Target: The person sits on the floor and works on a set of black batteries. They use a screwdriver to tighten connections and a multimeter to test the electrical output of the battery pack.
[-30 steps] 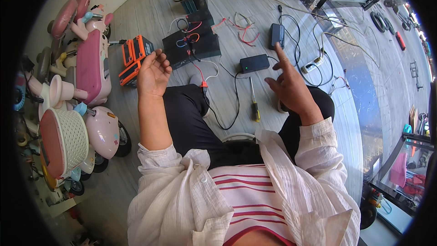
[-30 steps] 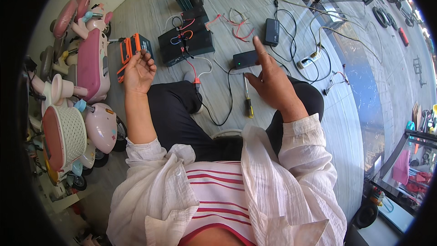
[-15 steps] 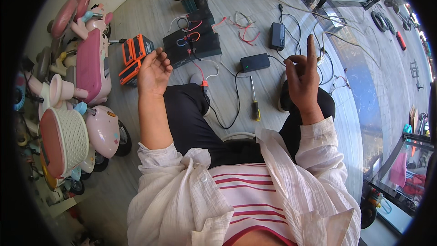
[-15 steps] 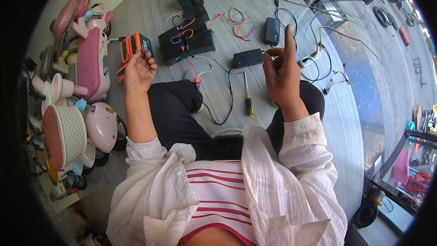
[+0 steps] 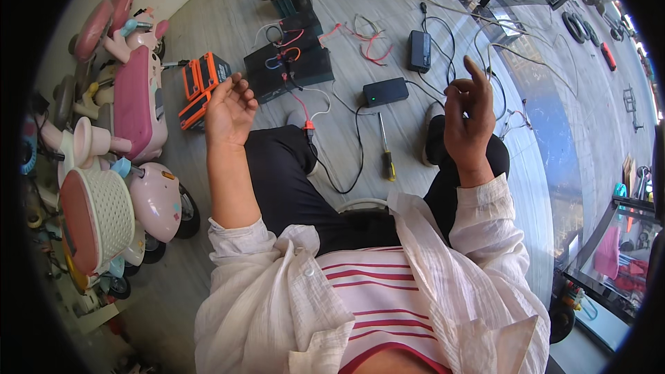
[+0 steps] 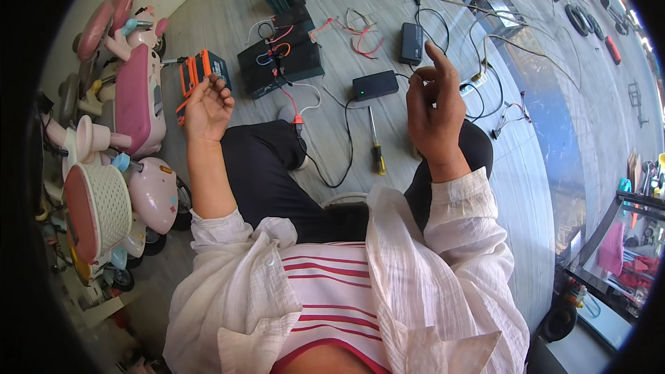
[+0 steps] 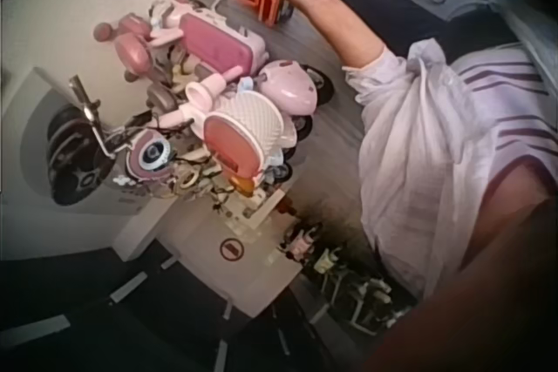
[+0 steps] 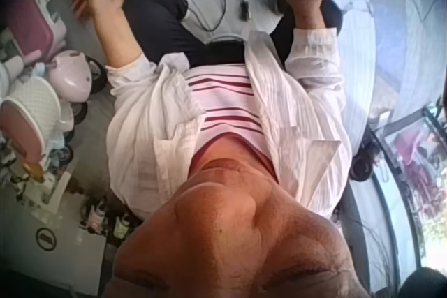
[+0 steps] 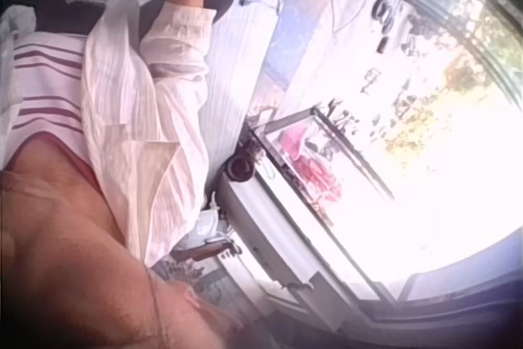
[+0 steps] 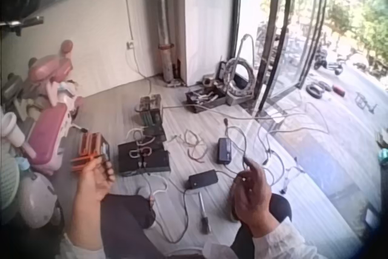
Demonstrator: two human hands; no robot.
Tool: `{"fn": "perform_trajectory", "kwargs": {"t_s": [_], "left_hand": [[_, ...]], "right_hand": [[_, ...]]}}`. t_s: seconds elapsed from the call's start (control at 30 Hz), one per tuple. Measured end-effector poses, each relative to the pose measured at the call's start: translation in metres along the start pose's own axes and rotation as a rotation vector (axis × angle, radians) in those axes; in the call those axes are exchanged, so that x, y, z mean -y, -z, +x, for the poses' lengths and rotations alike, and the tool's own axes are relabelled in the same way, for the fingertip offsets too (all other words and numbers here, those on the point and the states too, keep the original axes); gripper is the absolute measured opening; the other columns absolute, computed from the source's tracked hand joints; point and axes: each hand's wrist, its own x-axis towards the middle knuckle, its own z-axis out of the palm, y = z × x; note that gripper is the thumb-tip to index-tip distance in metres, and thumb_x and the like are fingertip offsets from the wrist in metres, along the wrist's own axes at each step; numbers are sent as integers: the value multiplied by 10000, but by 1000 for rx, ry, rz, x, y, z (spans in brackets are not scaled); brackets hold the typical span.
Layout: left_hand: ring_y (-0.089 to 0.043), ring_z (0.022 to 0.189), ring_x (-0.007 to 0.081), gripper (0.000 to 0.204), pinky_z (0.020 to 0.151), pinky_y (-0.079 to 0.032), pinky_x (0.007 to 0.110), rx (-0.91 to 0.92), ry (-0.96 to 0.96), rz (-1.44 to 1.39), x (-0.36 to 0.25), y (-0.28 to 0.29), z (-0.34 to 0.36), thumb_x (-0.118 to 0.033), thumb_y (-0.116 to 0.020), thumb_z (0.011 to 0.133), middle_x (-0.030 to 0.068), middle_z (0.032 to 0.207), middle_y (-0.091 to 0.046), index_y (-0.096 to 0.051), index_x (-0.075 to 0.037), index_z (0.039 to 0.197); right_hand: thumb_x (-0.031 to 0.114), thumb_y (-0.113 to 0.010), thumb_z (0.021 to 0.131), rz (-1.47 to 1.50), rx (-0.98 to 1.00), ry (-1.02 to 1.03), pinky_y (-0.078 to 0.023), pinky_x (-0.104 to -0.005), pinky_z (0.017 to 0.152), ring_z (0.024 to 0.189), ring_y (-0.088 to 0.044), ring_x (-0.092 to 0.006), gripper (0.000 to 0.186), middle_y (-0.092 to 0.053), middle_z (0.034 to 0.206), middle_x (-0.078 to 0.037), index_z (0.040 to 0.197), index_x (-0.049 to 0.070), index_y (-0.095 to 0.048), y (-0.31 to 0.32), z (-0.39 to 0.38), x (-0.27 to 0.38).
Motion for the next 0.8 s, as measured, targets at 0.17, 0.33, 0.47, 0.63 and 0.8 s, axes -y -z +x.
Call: {"fn": "perform_trajectory", "kwargs": {"t_s": [0.17, 0.33, 0.47, 0.63, 0.8], "left_hand": [[-511, 757, 168, 170, 669, -433, 292, 26, -2, 3, 0, 1, 1, -216, -547, 941, 41, 860, -572, -580, -57, 993], [-510, 757, 169, 167, 670, -432, 292, 23, 3, -3, -1, 0, 0, -213, -542, 945, 43, 860, -572, -582, -57, 988], [-525, 749, 156, 195, 655, -441, 285, 25, -15, 5, 0, 1, 0, -216, -542, 930, 39, 858, -579, -592, -42, 1004], [-528, 748, 157, 198, 655, -442, 286, 34, -15, -5, 0, 3, 0, -217, -543, 929, 41, 856, -581, -592, -41, 1007], [-531, 748, 160, 199, 656, -444, 288, 34, -18, -9, -1, 4, -1, -212, -550, 925, 45, 856, -583, -594, -36, 1007]], "right_hand": [[-29, -601, 872, -73, 115, -130, -381, -200, 512, 537, -459, -34, 365, -601, 792, -33, 1227, 44, -556, 1, 2, 1], [-23, -596, 883, -46, 122, -157, -385, -208, 515, 544, -463, -35, 301, -598, 767, -27, 1177, 37, -572, 0, 1, 2], [-10, -588, 896, -46, 156, -150, -375, -212, 518, 546, -442, -46, 233, -556, 689, -10, 1126, 25, -589, 1, 2, -2], [8, -586, 906, -59, 123, -124, -367, -209, 522, 555, -415, -42, 156, -515, 637, 1, 1056, 24, -623, 0, 3, -4], [20, -597, 905, -19, 186, -244, -376, -207, 533, 577, -438, -33, 125, -522, 639, 5, 1023, 34, -638, -1, 1, -2]]}}
